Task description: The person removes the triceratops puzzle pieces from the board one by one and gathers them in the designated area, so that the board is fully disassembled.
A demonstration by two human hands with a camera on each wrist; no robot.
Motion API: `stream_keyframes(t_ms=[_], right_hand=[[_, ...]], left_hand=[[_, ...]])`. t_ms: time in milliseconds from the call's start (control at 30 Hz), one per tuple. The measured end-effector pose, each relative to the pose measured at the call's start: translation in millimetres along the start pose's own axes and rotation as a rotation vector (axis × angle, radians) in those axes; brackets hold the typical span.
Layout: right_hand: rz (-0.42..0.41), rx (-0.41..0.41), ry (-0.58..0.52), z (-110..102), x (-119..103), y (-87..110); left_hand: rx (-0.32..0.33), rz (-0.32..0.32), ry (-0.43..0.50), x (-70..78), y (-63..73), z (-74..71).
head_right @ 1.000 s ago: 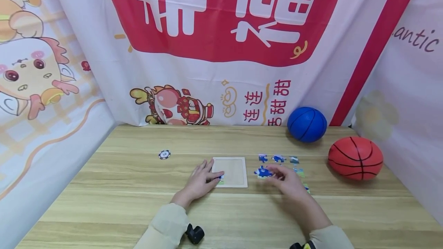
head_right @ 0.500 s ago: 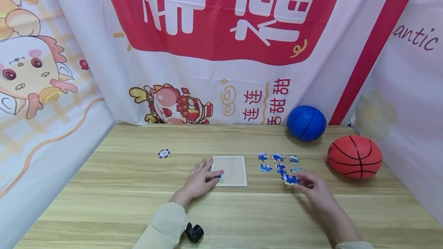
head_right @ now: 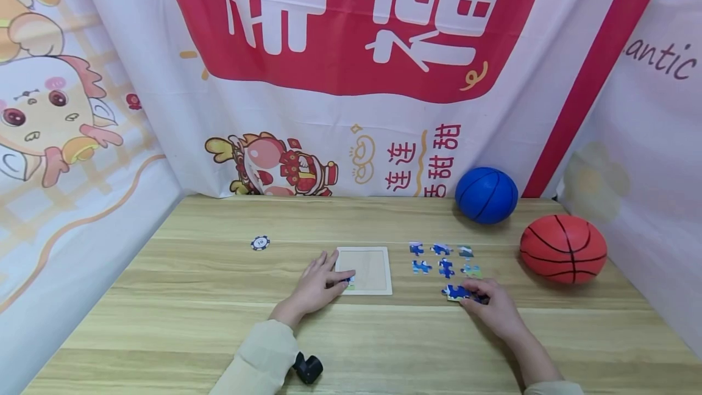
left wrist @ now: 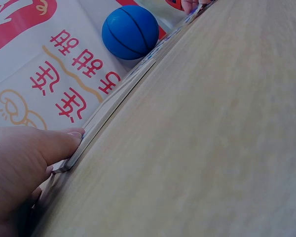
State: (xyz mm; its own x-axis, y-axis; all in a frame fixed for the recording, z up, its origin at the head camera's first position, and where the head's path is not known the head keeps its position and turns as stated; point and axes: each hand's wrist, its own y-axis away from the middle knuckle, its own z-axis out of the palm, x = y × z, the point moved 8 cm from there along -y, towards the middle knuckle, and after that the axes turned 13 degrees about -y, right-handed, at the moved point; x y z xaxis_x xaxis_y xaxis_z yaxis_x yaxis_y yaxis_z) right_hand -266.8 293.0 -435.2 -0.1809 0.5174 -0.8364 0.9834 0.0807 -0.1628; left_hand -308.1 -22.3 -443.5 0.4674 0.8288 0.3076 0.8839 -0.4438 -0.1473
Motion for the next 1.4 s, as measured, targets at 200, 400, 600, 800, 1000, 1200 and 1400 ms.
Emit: stream_keyframes(t_ms=[200,400,600,800,1000,1200,1400], right_hand=[[-0.013,0.001,0.038,2,-1,-3.7],[0.027,-0.008,0.074,4,-1,-4.4],[0.033,-0.006,0.096,5,-3,-4.5],[0.065,-0.023,0.110,6,-2,-5.7],[0.058,-0.100,0.090,8,-10,-7.6],[0.053,-0.148,0.086,11,-28,-12.7],[0.054,-0.140,0.017,25,-55,-21.9]], left_hand=[[0.011,0.002,0.009,0.2,0.2,-1.6],[0.015,0.004,0.013,1.0,0.5,-2.4],[0.009,0.004,0.016,0.9,0.6,-1.6],[0.006,0.003,0.013,0.9,0.9,-1.8],[0.004,0.007,0.013,1.4,1.7,-2.0],[-0.003,0.004,0.012,1.5,1.9,-1.9],[0.012,-0.004,0.046,0.2,2.0,-5.1]])
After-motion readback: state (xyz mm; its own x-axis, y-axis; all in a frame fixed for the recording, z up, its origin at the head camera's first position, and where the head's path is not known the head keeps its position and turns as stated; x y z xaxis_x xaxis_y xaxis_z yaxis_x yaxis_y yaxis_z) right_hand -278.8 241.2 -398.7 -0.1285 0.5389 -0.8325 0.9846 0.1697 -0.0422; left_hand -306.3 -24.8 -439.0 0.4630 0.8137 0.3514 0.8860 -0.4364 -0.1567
